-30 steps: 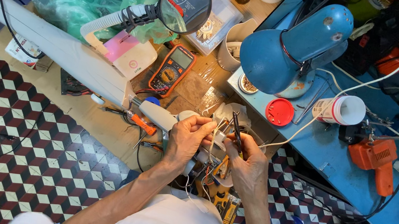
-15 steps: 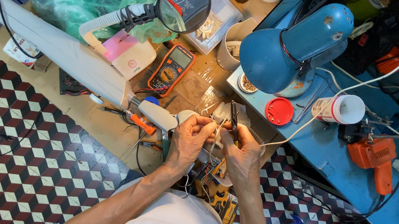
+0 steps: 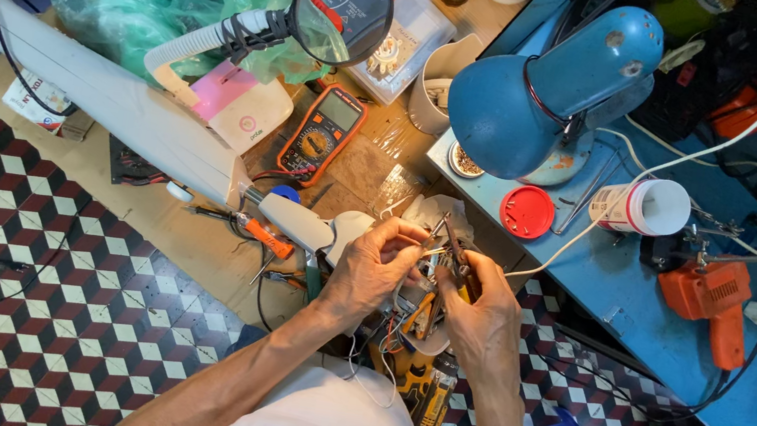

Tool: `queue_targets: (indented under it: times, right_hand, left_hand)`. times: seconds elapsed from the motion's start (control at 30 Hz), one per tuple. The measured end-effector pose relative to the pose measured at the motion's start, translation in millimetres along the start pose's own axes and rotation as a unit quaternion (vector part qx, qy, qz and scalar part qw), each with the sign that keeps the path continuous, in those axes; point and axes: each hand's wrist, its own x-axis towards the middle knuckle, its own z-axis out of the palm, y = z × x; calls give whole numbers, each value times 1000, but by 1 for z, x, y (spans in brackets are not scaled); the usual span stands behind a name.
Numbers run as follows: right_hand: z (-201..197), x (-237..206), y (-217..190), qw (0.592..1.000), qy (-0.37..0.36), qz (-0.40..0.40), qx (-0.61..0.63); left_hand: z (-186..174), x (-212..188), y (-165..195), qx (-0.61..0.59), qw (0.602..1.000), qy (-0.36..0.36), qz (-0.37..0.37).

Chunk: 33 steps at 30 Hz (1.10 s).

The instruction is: The person works at a cluttered workbench, stripping and twisting wires, then uses a multimeter to test connections on a disassembled appliance. They retrieve a bundle of wires from a nearby cabinet, cut and prepare individual wires with shears, and continue connecting them to the device.

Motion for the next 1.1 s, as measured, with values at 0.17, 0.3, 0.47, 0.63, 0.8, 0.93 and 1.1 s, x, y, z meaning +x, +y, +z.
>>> queue_targets:
  times: [0.17, 0.3, 0.47, 0.63, 0.8, 0.93, 1.1]
  right_hand:
    - [-4, -11, 3, 998, 31, -41, -41]
    - [-2, -15, 6, 995, 44, -63, -68]
    - [2, -22, 8, 994, 36, -65, -83]
    - [5, -19, 11, 994, 9, -20, -104]
    - [4, -16, 13, 995, -10, 10, -95]
    - [4, -12, 13, 997, -22, 48, -62]
    - [6, -10, 13, 999, 1, 27, -27]
  left_hand:
    - [3, 1, 6, 79, 995, 57, -24]
    - [7, -1, 4, 52, 995, 84, -5]
    - [8, 0, -1, 49, 994, 96, -7]
    - [5, -1, 0, 86, 992, 86, 20]
    - [4, -1, 3, 127, 988, 74, 47]
    - [4, 0, 4, 102, 991, 74, 53]
    - [5, -1, 6, 118, 989, 78, 32]
